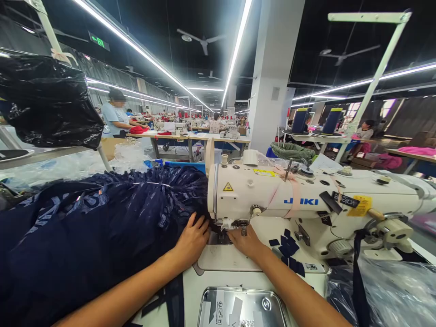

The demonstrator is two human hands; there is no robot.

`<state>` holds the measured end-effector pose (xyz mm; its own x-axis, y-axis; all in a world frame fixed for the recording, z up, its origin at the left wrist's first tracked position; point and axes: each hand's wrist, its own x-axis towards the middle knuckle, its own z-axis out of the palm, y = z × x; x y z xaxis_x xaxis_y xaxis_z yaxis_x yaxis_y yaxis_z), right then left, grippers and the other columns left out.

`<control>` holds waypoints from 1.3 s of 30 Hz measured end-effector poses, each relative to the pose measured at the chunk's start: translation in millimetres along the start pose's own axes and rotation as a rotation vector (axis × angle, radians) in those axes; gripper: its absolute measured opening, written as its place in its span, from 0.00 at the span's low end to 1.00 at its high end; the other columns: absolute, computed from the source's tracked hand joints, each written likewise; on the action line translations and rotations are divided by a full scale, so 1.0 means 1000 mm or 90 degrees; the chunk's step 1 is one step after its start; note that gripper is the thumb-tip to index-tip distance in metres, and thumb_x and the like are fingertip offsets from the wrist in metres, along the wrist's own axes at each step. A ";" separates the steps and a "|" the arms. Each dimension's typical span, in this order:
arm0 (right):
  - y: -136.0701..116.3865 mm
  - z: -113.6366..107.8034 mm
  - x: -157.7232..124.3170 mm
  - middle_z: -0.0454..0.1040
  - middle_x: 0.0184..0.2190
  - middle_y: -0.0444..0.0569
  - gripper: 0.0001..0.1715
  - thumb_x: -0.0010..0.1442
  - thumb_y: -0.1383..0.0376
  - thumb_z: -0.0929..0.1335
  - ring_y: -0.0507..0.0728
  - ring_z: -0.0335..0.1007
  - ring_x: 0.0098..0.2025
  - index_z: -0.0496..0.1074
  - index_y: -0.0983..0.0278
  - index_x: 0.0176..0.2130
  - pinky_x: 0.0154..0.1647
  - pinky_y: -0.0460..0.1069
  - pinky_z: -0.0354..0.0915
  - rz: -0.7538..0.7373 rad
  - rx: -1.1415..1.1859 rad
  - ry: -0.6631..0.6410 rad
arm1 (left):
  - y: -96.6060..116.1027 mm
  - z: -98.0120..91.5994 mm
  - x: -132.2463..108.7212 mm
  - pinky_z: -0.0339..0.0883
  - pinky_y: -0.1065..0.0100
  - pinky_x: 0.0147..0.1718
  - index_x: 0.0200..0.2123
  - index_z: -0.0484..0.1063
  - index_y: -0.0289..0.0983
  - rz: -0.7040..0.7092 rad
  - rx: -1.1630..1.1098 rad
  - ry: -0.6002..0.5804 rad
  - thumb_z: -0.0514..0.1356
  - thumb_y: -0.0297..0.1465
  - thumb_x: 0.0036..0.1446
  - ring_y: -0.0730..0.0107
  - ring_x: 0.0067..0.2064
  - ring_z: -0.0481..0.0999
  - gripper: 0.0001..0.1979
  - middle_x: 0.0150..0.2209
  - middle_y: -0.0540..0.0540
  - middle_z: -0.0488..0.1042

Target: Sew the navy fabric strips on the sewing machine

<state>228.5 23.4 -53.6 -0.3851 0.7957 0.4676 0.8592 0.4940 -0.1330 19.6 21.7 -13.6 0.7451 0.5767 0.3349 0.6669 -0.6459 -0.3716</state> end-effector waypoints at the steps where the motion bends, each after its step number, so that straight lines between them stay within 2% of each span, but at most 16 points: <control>1: -0.001 -0.001 -0.003 0.76 0.32 0.53 0.16 0.59 0.67 0.59 0.60 0.71 0.35 0.74 0.63 0.37 0.37 0.55 0.66 -0.007 -0.012 -0.002 | 0.000 -0.001 0.001 0.48 0.45 0.52 0.43 0.71 0.30 -0.003 -0.004 -0.015 0.56 0.25 0.54 0.49 0.51 0.63 0.12 0.46 0.35 0.69; 4: -0.006 -0.005 -0.008 0.76 0.33 0.51 0.16 0.59 0.67 0.58 0.59 0.70 0.34 0.73 0.62 0.40 0.35 0.53 0.65 -0.027 -0.070 -0.020 | -0.003 -0.003 0.007 0.47 0.46 0.53 0.46 0.68 0.31 0.007 -0.044 -0.054 0.55 0.24 0.54 0.48 0.54 0.61 0.16 0.49 0.37 0.68; 7: -0.014 -0.012 -0.007 0.75 0.28 0.49 0.15 0.60 0.67 0.58 0.57 0.69 0.32 0.73 0.62 0.37 0.33 0.50 0.64 -0.021 -0.106 -0.046 | -0.005 -0.005 0.012 0.47 0.46 0.53 0.46 0.68 0.32 0.013 -0.078 -0.082 0.54 0.23 0.54 0.49 0.55 0.58 0.16 0.50 0.38 0.68; 10: -0.022 -0.020 -0.003 0.75 0.28 0.49 0.13 0.59 0.68 0.59 0.57 0.69 0.32 0.72 0.63 0.34 0.33 0.49 0.63 -0.006 -0.099 -0.066 | -0.006 -0.006 0.014 0.46 0.46 0.53 0.48 0.67 0.32 0.015 -0.090 -0.101 0.54 0.23 0.53 0.49 0.56 0.58 0.17 0.50 0.38 0.67; 16: -0.036 -0.032 0.004 0.75 0.28 0.49 0.12 0.58 0.70 0.61 0.58 0.70 0.36 0.73 0.63 0.33 0.35 0.49 0.63 0.025 -0.108 -0.089 | -0.007 -0.005 0.017 0.46 0.46 0.53 0.46 0.69 0.33 0.022 -0.086 -0.101 0.54 0.23 0.53 0.50 0.55 0.58 0.16 0.50 0.39 0.67; 22: -0.043 -0.032 0.004 0.75 0.28 0.50 0.13 0.58 0.71 0.61 0.59 0.70 0.36 0.74 0.63 0.35 0.37 0.50 0.64 0.052 -0.167 -0.087 | -0.007 -0.004 0.021 0.47 0.47 0.53 0.43 0.71 0.33 0.018 -0.087 -0.104 0.54 0.23 0.52 0.52 0.53 0.61 0.14 0.47 0.40 0.70; 30: -0.041 -0.020 0.003 0.75 0.25 0.49 0.14 0.58 0.71 0.60 0.58 0.71 0.35 0.74 0.62 0.36 0.36 0.49 0.65 0.041 -0.234 -0.029 | -0.005 -0.004 0.028 0.47 0.48 0.53 0.41 0.72 0.34 0.012 -0.075 -0.092 0.52 0.24 0.53 0.54 0.50 0.64 0.13 0.43 0.40 0.72; 35: -0.036 -0.009 0.001 0.76 0.25 0.49 0.18 0.59 0.70 0.58 0.57 0.71 0.32 0.75 0.61 0.33 0.34 0.49 0.65 0.035 -0.241 0.035 | -0.006 -0.004 0.031 0.46 0.48 0.53 0.39 0.72 0.35 0.009 -0.066 -0.095 0.53 0.24 0.53 0.55 0.50 0.63 0.12 0.43 0.40 0.72; 39: -0.032 0.000 -0.004 0.76 0.27 0.51 0.19 0.60 0.67 0.57 0.59 0.71 0.31 0.75 0.62 0.33 0.34 0.52 0.66 0.048 -0.213 0.083 | 0.003 -0.007 0.026 0.45 0.47 0.54 0.40 0.72 0.33 0.004 -0.066 -0.097 0.53 0.25 0.54 0.53 0.53 0.61 0.11 0.45 0.38 0.71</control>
<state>202.9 4.4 -51.5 -0.2881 0.7635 0.5780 0.9547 0.2763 0.1108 40.9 31.3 0.7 0.7462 0.6368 0.1942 0.6643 -0.6930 -0.2801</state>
